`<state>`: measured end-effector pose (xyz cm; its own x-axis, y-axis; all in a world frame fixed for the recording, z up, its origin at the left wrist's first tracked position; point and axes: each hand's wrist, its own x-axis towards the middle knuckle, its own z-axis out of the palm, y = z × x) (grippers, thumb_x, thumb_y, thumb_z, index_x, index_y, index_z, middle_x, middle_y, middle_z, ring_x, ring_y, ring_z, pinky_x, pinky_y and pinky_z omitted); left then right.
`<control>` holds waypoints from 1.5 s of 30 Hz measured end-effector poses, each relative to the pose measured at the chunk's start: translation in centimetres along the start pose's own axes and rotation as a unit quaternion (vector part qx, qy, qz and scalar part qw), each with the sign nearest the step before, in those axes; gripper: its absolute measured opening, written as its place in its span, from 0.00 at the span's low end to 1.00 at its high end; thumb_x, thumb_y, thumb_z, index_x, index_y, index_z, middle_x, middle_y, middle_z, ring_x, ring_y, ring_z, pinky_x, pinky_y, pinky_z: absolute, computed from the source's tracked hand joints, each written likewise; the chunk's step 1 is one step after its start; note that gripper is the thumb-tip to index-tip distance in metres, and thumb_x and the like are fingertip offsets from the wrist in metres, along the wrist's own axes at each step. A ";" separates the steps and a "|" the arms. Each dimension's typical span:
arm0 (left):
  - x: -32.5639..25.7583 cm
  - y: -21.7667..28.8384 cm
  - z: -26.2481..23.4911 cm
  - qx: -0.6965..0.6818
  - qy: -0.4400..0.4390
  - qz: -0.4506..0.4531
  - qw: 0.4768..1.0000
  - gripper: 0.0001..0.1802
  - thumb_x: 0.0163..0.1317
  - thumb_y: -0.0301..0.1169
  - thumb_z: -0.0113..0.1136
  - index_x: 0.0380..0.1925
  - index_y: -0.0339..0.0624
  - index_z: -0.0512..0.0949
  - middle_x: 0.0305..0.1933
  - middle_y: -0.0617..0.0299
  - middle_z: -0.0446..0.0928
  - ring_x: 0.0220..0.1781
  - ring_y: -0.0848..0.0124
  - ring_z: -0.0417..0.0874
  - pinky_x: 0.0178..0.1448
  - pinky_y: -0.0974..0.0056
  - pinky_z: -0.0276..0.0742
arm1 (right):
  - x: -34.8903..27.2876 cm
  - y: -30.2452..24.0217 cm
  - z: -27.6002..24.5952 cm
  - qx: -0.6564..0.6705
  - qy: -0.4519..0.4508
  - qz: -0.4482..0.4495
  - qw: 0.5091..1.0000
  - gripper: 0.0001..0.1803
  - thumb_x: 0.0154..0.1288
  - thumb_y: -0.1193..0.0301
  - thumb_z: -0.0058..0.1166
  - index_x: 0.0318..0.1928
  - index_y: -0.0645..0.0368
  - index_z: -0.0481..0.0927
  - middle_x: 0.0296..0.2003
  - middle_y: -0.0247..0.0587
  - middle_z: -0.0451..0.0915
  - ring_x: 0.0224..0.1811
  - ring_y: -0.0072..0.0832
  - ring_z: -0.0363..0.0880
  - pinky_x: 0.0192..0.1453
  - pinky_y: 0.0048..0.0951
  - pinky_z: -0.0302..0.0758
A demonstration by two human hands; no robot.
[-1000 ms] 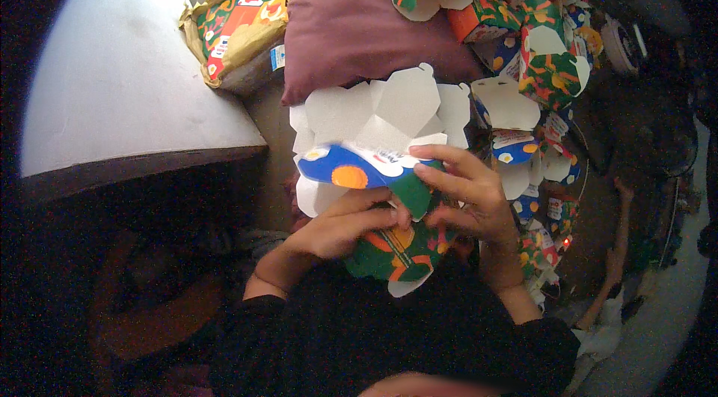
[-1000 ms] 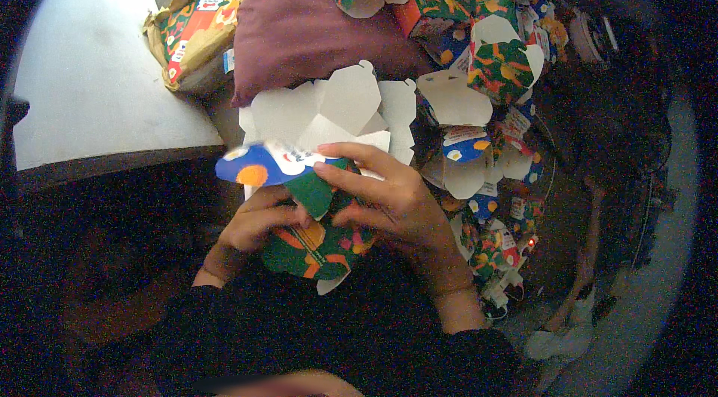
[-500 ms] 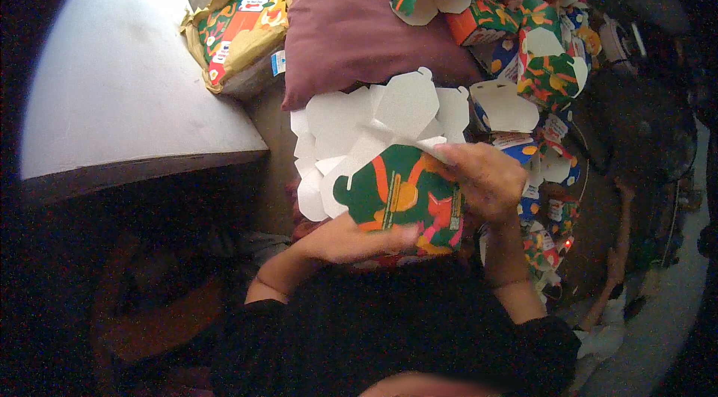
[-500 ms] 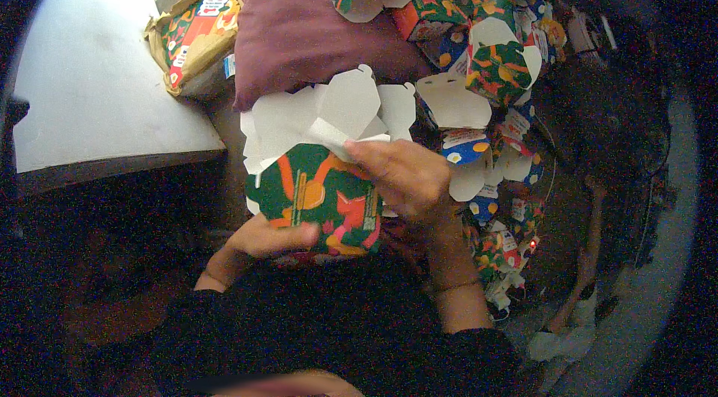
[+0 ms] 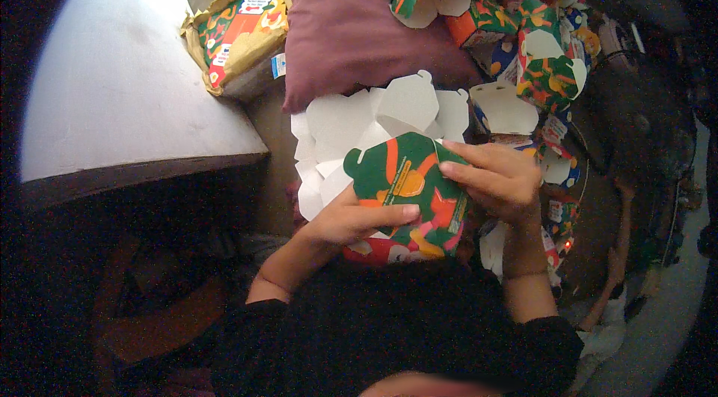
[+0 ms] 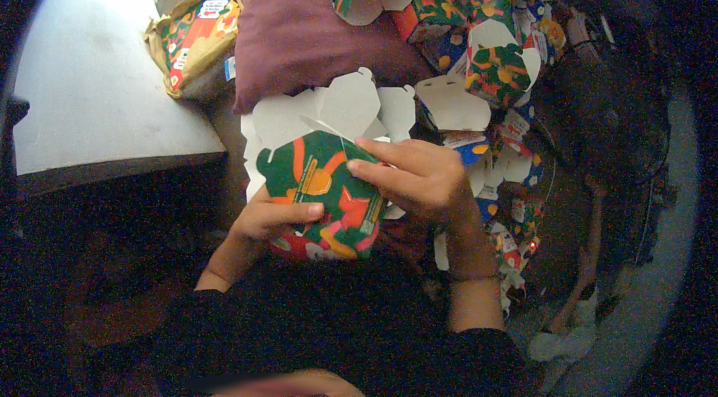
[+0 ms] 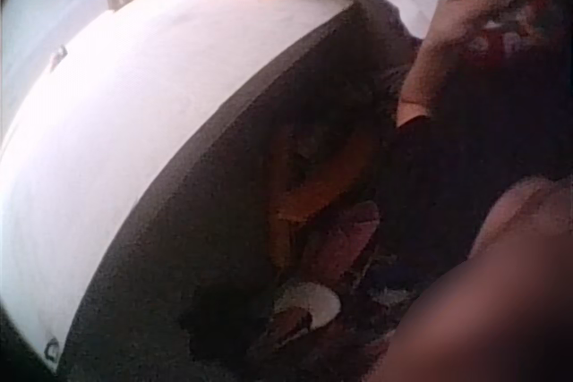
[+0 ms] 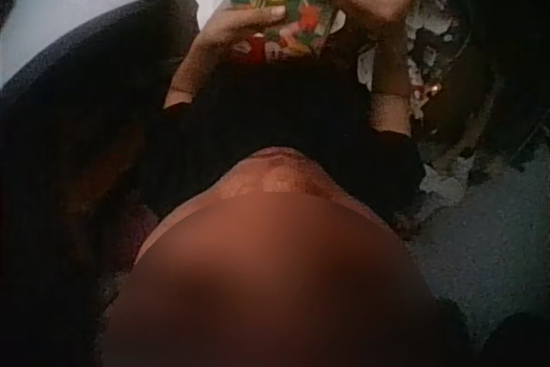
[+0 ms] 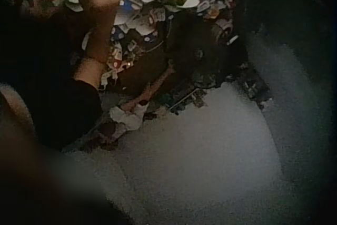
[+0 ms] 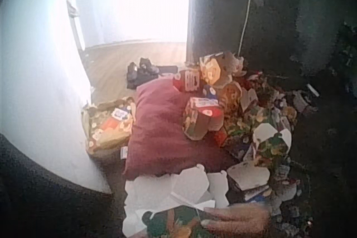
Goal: The person folds flat white paper cutouts into small colorful takeout-style boxes. They repeatedly pick a flat piece, fold along creases, tuck flaps, and place the finished box aside. The process is repeated continuously throughout the clip.
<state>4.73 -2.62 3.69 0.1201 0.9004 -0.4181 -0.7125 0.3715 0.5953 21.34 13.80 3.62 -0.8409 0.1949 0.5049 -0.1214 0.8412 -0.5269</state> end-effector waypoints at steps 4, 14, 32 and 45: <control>0.1 0.6 0.3 0.069 0.030 -0.005 0.997 0.26 0.59 0.28 0.60 0.56 0.36 0.65 0.51 0.59 0.74 0.53 0.71 0.74 0.56 0.65 0.72 | -0.4 -0.5 0.9 0.002 -0.013 0.063 0.998 0.18 0.57 0.75 0.55 0.49 0.63 0.78 0.50 0.53 0.76 0.50 0.39 0.77 0.52 0.32 0.73; 3.2 -0.4 -2.3 -0.037 -0.166 0.112 0.979 0.43 0.53 0.51 0.52 0.64 0.40 0.54 0.61 0.50 0.64 0.60 0.59 0.69 0.63 0.55 0.66 | -0.4 -2.2 2.7 0.438 0.218 0.253 0.835 0.22 0.48 0.82 0.56 0.48 0.69 0.76 0.37 0.43 0.80 0.44 0.30 0.76 0.53 0.32 0.71; 2.0 -1.7 -5.9 -0.203 -0.115 0.196 0.953 0.45 0.53 0.57 0.58 0.62 0.37 0.58 0.61 0.49 0.66 0.61 0.56 0.68 0.67 0.51 0.62 | 0.1 0.5 3.4 0.189 0.024 0.147 0.971 0.13 0.45 0.67 0.68 0.28 0.55 0.77 0.24 0.33 0.76 0.28 0.27 0.75 0.34 0.29 0.70; -0.1 0.3 0.5 0.125 0.172 0.074 0.974 0.29 0.63 0.37 0.52 0.60 0.37 0.57 0.55 0.56 0.67 0.53 0.69 0.70 0.56 0.66 0.67 | -0.3 -0.6 4.8 0.187 0.145 0.262 0.936 0.12 0.44 0.72 0.65 0.23 0.60 0.72 0.21 0.37 0.74 0.25 0.26 0.74 0.31 0.28 0.72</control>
<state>4.86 -2.46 4.27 -0.2413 0.8349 -0.4947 -0.5090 0.3252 0.7970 19.09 10.85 0.49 -0.6649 0.7051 0.2465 0.0458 0.3679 -0.9287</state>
